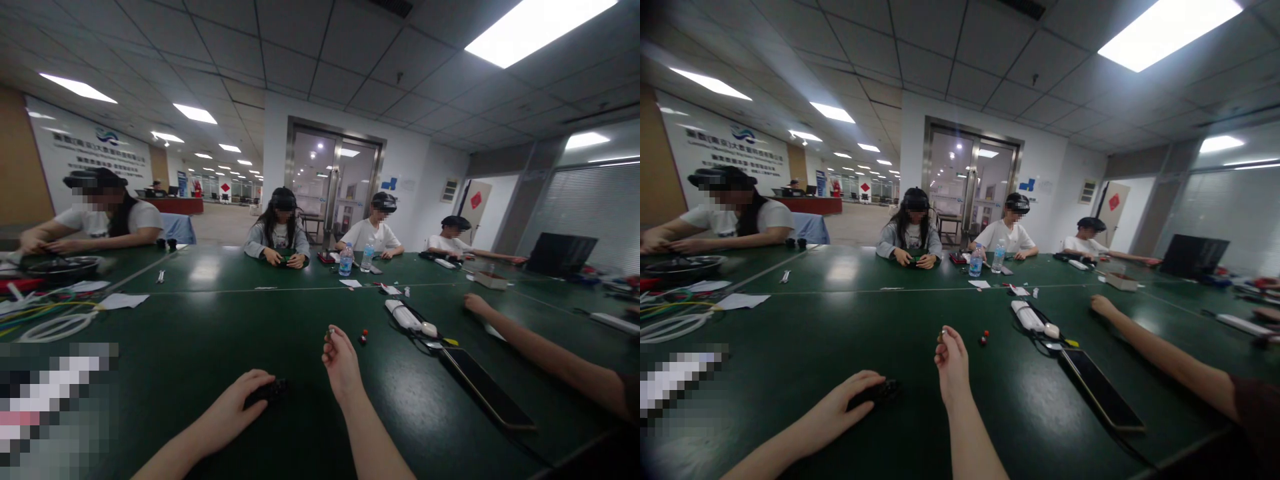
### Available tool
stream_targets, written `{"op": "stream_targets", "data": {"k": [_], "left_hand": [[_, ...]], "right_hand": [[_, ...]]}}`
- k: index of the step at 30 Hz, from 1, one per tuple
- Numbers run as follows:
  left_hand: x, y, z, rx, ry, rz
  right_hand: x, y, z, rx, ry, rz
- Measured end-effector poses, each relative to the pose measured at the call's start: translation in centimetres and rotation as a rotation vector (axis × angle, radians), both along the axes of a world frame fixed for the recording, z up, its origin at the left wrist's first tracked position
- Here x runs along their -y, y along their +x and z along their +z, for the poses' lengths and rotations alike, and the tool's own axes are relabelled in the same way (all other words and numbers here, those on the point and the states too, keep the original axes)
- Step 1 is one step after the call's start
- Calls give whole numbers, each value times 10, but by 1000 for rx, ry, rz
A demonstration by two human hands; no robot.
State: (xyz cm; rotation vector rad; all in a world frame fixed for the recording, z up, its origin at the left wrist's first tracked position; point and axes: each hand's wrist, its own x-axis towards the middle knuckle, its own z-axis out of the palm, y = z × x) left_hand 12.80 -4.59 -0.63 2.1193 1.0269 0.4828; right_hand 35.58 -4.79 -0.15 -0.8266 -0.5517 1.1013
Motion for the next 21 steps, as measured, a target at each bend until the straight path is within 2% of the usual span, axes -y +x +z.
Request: {"op": "stream_targets", "data": {"k": [6,13,21], "left_hand": [[-2,-1,-2,15,-21,-1],[-4,-2,-6,9,-25,-15],[-3,-3,-4,2,-41,-30]], "right_hand": [[-1,1,-1,51,-24,-15],[-3,0,-2,-37,-29,3],[-1,1,-3,1,-35,-1]]}}
